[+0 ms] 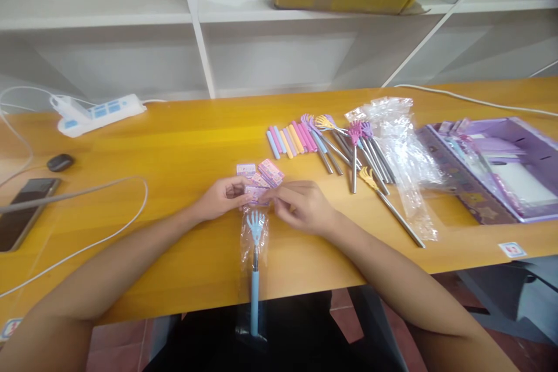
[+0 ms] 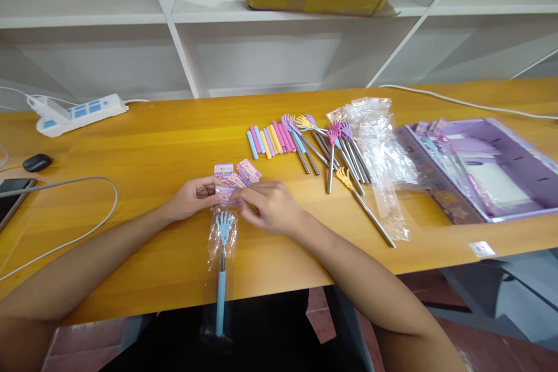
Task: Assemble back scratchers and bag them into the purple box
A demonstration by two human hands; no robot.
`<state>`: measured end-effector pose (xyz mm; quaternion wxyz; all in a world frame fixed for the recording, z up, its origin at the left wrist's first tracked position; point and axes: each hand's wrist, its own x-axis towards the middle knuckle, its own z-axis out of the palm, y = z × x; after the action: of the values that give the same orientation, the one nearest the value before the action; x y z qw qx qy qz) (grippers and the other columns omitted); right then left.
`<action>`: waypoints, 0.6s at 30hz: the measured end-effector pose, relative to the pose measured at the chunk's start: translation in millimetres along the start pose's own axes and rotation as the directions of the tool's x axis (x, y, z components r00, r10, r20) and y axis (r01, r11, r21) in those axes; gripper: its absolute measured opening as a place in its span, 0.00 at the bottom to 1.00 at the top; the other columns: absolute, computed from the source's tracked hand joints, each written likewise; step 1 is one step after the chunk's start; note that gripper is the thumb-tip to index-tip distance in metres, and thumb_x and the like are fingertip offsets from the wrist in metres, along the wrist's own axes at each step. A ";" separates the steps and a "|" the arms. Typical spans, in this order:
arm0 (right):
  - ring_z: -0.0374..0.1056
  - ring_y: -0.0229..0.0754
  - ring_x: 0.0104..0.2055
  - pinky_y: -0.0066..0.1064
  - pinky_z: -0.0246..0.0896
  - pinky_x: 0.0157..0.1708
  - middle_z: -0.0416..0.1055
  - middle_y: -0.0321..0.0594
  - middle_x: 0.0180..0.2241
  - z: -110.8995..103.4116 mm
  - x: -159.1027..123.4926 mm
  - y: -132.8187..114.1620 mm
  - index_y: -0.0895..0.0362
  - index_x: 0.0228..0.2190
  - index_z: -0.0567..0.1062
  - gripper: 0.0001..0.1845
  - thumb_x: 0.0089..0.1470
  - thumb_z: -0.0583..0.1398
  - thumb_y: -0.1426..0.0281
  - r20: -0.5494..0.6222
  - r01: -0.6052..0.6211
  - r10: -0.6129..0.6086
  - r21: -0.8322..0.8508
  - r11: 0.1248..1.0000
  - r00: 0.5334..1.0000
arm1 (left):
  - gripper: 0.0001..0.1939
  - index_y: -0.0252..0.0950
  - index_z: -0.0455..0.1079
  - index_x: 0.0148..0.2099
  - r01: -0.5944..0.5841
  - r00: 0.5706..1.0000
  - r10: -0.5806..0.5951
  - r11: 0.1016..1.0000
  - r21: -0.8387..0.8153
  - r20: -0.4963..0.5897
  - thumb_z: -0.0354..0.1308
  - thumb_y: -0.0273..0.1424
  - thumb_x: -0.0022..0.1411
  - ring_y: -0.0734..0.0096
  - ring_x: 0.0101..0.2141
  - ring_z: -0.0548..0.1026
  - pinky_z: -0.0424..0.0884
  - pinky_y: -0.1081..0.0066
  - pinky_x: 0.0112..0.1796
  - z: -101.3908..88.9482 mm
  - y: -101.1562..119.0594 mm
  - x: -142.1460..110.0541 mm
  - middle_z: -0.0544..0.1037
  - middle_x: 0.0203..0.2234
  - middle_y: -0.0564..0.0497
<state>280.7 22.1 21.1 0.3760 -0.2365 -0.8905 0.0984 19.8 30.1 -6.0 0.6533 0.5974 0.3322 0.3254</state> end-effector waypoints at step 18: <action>0.60 0.31 0.22 0.24 0.55 0.23 0.66 0.30 0.23 15.3 2.3 -14.4 0.59 0.37 0.73 0.22 0.66 0.63 0.51 0.690 -0.712 0.262 0.518 0.474 0.675 | 0.21 0.34 0.69 0.47 -0.115 0.955 0.055 0.974 -0.194 -0.292 0.72 0.42 0.64 0.72 0.17 0.77 0.70 0.79 0.17 -1.0 1.0 3.0 0.78 0.22 0.55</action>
<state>263.3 10.8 17.0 0.1349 -0.2757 -0.7155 0.6276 20.7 33.2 -5.2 0.6430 0.4861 0.3608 0.4691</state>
